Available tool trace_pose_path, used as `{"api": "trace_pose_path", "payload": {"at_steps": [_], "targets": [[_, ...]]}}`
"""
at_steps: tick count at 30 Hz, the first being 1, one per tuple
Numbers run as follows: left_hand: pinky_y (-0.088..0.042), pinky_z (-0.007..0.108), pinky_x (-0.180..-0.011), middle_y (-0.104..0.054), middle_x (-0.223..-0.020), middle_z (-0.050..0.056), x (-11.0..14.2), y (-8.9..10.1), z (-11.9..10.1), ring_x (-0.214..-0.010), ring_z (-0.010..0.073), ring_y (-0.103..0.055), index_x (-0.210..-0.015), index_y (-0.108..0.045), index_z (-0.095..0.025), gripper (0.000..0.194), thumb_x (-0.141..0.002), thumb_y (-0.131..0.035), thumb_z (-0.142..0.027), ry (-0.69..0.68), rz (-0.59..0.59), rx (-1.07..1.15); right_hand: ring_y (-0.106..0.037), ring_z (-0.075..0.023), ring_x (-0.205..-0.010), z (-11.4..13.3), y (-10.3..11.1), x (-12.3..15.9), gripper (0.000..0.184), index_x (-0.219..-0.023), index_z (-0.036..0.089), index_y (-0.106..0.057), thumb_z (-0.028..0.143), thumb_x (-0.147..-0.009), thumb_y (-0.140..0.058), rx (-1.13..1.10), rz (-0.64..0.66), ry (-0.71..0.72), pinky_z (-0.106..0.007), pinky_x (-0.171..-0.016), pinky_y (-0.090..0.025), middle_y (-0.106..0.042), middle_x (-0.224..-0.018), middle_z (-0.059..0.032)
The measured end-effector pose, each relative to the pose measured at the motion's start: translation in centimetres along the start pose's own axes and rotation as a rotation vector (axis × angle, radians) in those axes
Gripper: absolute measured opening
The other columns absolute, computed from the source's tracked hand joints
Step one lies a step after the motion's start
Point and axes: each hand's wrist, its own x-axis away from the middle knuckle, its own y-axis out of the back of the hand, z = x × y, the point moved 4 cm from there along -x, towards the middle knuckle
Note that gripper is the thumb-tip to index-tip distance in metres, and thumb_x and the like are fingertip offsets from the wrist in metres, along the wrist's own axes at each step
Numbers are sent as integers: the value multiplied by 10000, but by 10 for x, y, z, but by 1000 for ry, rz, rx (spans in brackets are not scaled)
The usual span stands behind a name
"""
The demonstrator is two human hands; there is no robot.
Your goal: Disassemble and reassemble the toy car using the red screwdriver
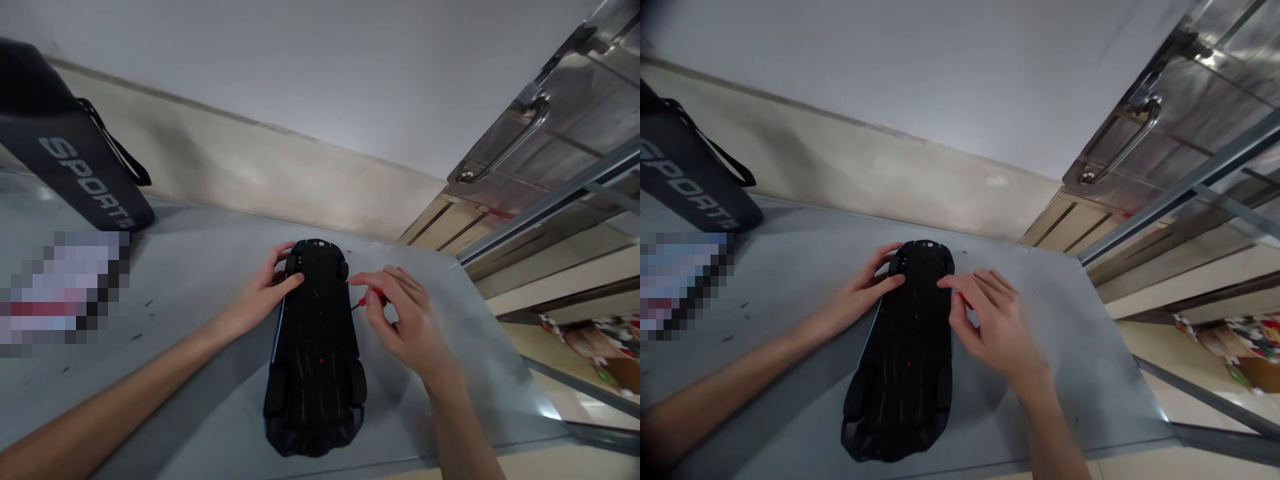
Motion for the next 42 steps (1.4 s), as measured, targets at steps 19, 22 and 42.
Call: {"api": "trace_pose_path", "payload": {"at_steps": [19, 22, 42], "targets": [[-492, 527, -1157, -484, -1614, 72, -6, 5, 3, -1279, 325, -659, -1520, -419, -371, 722, -895, -681, -621, -43, -22, -87, -478, -97, -502, -19, -5, -3, 255, -888, 219, -783, 346, -1034, -615, -194, -165, -449, -234, -541, -389, -574, -566, 57], [-509, 539, -1132, -503, -1592, 85, -7, 6, 2, -1276, 333, -660, -1506, -422, -360, 705, -897, -681, -601, -57, -21, -83, -588, -125, -646, -23, 0, 11, 304, -897, 225, -798, 393, -1043, -591, -356, -153, -506, -236, -635, -458, -687, -711, 13], [-429, 540, -1216, -536, -1615, 160, -24, 29, 5, -1349, 323, -642, -1449, -470, -268, 612, -928, -596, -562, -193, -108, -148, -693, -241, -858, -73, -64, 45, 301, -1249, 244, -732, 334, -1056, -520, -289, 61, -624, -442, -887, -559, -738, -910, -36]]}}
